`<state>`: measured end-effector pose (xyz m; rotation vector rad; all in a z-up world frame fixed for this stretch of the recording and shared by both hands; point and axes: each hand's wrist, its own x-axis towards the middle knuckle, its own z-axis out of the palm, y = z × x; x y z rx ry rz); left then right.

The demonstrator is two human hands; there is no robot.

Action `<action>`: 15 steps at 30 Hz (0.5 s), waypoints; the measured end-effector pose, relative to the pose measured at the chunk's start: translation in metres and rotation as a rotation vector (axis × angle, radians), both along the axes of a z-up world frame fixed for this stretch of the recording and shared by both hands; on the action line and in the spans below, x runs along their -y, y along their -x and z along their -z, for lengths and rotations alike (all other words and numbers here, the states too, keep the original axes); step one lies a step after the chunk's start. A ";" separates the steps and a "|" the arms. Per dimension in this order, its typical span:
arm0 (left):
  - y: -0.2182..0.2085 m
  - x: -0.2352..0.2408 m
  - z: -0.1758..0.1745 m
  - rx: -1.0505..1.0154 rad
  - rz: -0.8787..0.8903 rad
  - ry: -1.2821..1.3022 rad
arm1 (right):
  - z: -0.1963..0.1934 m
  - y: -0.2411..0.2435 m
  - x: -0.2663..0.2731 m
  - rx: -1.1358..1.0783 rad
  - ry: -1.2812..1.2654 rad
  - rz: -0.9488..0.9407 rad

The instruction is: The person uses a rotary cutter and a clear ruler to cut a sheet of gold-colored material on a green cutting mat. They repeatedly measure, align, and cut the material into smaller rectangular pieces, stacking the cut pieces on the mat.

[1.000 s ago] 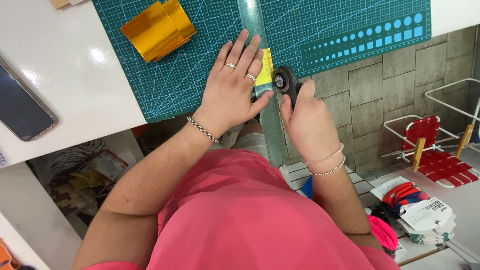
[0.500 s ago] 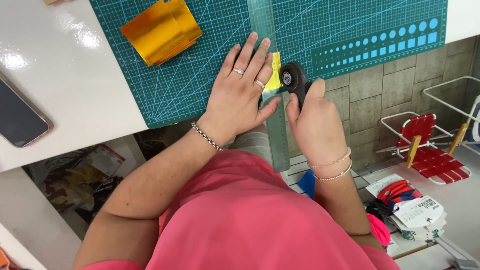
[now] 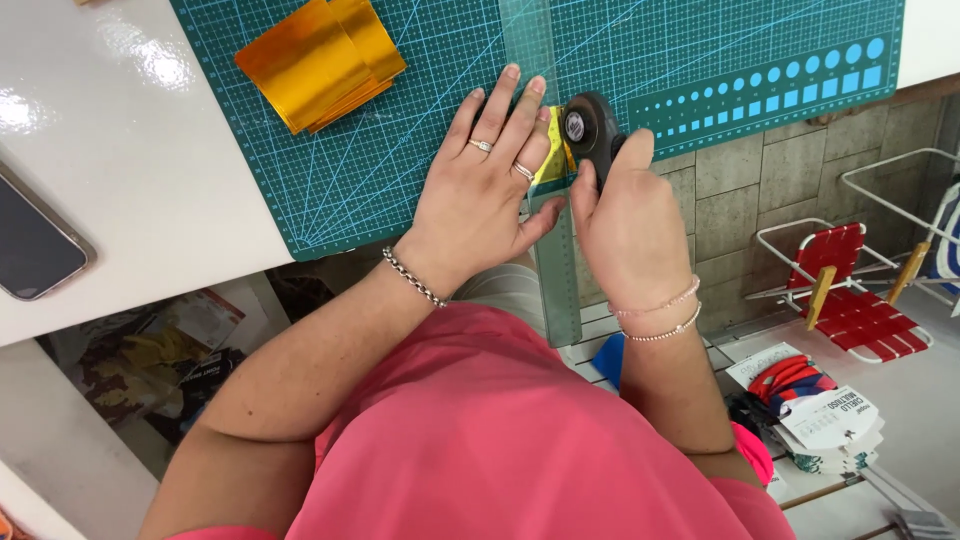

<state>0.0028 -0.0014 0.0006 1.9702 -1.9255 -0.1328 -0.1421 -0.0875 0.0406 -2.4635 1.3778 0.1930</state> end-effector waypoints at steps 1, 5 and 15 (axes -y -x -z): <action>0.001 0.000 0.000 -0.002 -0.001 -0.004 | 0.000 -0.001 0.001 -0.002 -0.004 -0.001; 0.000 0.001 0.001 -0.010 0.001 0.011 | 0.002 -0.006 0.008 0.015 0.030 -0.042; 0.002 0.000 -0.001 -0.012 -0.009 0.052 | 0.000 -0.007 0.040 0.237 -0.285 0.048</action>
